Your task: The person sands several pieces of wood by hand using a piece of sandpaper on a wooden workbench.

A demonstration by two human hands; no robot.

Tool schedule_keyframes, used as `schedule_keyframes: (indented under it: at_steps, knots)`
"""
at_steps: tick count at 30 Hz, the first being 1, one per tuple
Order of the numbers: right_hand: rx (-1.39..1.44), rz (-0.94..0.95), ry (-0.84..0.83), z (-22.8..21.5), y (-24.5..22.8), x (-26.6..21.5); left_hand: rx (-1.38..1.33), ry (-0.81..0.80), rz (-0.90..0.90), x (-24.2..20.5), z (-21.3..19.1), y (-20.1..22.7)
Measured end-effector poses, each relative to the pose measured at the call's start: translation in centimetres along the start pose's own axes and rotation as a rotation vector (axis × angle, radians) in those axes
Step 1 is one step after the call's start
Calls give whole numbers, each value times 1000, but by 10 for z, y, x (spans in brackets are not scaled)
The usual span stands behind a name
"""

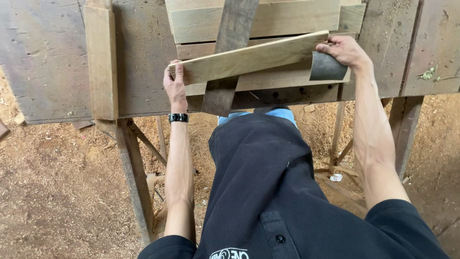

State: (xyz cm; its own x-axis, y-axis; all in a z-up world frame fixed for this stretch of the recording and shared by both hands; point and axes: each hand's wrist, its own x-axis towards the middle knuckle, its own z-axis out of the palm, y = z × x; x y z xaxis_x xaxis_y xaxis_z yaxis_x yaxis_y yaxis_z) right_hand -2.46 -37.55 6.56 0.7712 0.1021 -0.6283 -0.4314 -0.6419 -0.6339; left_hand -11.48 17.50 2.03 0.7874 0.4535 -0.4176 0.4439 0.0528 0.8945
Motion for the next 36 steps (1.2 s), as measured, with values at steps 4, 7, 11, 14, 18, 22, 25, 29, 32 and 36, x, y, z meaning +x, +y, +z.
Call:
schedule_keyframes:
  at_steps: [4, 7, 11, 14, 18, 22, 25, 29, 32, 36]
  knots:
    - [-236, 122, -21, 2, 10, 6, -11, -7, 49, -6, 9, 9]
    - [-309, 170, 92, 1, 5, -7, 73, 21, 85, -9, 12, 19]
    - [-64, -176, 435, -2, -26, -39, 160, 31, 90, -6, 15, 24]
    - [-157, -432, 484, 45, -67, -36, 233, 65, 65, 1, 22, 26]
    - [-309, -651, 411, 114, -92, -16, 292, 86, 96, 3, 25, 22]
    - [-441, -743, 365, 146, -94, -15, 376, 109, 116, 1, 25, 16]
    - [-433, -679, 290, 150, -99, -16, 328, 71, 116, -4, 22, 22]
    - [-464, -713, 252, 153, -106, -9, 428, 38, -24, -6, 24, 51]
    - [-488, -729, 262, 159, -107, -5, 718, 75, -49, 2, 31, 64]
    - [-500, -714, 277, 162, -112, -7, 937, 244, 561, 15, 73, 39]
